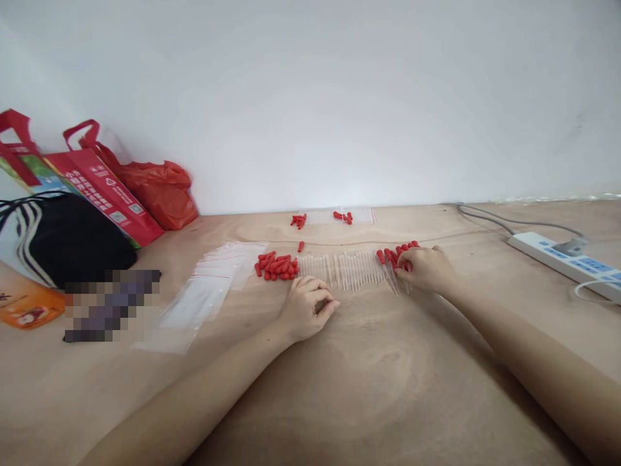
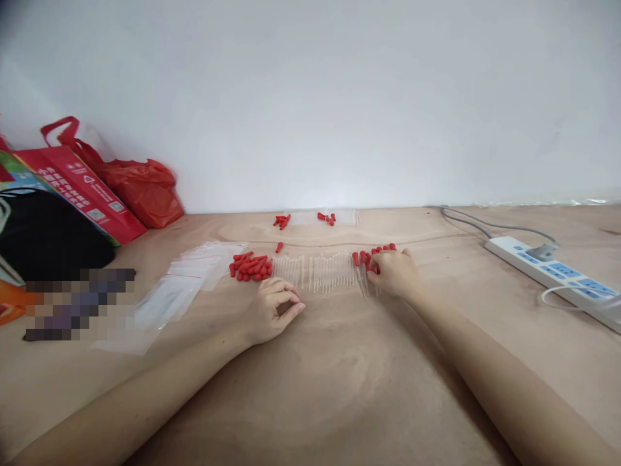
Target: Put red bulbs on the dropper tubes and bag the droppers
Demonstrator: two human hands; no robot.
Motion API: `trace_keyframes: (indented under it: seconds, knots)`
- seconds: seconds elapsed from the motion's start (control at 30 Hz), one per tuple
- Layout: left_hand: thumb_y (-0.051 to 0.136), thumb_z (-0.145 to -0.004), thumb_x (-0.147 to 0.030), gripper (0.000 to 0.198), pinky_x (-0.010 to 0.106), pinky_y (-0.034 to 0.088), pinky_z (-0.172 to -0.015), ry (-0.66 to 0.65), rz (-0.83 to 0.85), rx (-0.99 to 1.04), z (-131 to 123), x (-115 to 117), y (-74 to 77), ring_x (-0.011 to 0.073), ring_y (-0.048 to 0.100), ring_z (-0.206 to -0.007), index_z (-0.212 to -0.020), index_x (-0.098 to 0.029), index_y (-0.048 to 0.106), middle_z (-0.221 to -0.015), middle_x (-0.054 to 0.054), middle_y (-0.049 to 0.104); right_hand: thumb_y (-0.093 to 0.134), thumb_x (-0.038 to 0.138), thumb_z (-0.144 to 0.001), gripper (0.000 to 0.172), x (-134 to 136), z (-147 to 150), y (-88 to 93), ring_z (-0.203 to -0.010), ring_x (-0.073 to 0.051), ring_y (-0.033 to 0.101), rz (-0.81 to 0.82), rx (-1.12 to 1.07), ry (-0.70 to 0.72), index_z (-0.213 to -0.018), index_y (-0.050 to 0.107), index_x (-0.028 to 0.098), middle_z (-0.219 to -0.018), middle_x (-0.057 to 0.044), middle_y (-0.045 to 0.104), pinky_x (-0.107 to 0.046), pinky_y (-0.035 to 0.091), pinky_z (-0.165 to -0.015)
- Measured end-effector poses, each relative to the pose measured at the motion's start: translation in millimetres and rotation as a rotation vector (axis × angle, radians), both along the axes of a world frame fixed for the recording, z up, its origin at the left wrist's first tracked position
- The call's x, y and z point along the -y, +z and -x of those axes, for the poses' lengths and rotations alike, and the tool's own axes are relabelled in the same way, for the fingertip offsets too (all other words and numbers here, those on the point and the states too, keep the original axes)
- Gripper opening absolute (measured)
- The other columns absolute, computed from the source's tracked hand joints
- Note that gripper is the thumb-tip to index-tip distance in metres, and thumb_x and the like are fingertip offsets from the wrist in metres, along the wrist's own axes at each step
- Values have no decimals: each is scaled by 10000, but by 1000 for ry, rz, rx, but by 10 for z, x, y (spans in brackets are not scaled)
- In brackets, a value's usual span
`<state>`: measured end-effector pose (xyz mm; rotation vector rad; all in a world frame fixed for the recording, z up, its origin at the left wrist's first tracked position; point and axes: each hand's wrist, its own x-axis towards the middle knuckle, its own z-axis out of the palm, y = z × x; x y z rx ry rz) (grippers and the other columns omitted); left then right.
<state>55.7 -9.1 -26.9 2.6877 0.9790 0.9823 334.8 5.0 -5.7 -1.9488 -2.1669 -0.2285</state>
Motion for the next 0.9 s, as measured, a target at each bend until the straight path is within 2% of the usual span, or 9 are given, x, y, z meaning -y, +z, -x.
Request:
trace_keyframes:
  seconds: [0.13,0.2,0.33,0.43,0.5,0.57,0.73,0.8,0.9]
  knots:
    - [576,-753,-240,132,351,340,-741,11,-7,-1,-3,2,-13,163,531,-753,-639,-178,594,-743,11,612,502,289,-681,154,-12,29,-59,-669,-206,555,-14,81,-36,-676,622,193,-707,-53,651,-321,269,-630]
    - [581,-746,-247,128,354,338,-744,63,-19,-2,-4,5,-26,168,523,-753,-639,-177,597,-746,14,606,496,279,-689,160,-20,38,-89,-670,-210,555,-17,93,-44,-677,628,189,-690,-59,649,-320,265,-626]
    - [569,-722,-207,57,351,336,-722,277,-39,-52,-16,-11,-20,193,502,-790,-697,-193,619,-790,27,585,468,266,-709,186,-10,53,-73,-641,-192,547,-48,73,-56,-657,628,186,-639,-44,635,-311,262,-618]
    - [553,-702,-180,112,360,331,-742,452,-8,-97,-58,-90,39,212,489,-861,-771,-220,630,-866,30,572,468,289,-709,200,25,61,23,-587,-175,531,-99,7,-94,-640,622,183,-597,-28,616,-305,273,-608]
    - [547,-710,-221,119,375,328,-761,557,34,-126,-114,-181,96,227,478,-894,-791,-225,635,-899,36,568,480,292,-704,195,64,85,82,-565,-164,520,-151,-78,-71,-637,623,177,-582,-24,602,-297,290,-596]
    - [538,-723,-279,138,385,327,-769,618,60,-164,-191,-284,148,242,466,-915,-796,-221,639,-922,47,562,495,268,-702,173,120,145,101,-551,-145,507,-170,-211,82,-659,632,171,-569,-18,585,-277,315,-575]
    - [544,-701,-332,184,394,319,-790,642,37,-280,-385,-475,196,264,441,-939,-759,-197,655,-923,84,536,524,209,-731,143,312,402,-17,-581,-118,484,-5,-441,692,-804,643,181,-583,3,561,-252,370,-586]
    - [541,-694,-337,209,402,314,-800,648,33,-330,-439,-510,198,279,427,-963,-757,-180,664,-932,103,532,523,196,-745,144,368,486,-70,-583,-110,475,55,-465,809,-837,634,189,-573,18,538,-254,376,-602]
    - [522,-701,-345,261,413,304,-819,655,49,-407,-500,-538,215,297,410,-993,-789,-153,675,-959,129,536,547,219,-745,111,401,557,-114,-589,-107,468,72,-494,817,-826,616,189,-570,28,512,-252,371,-601]
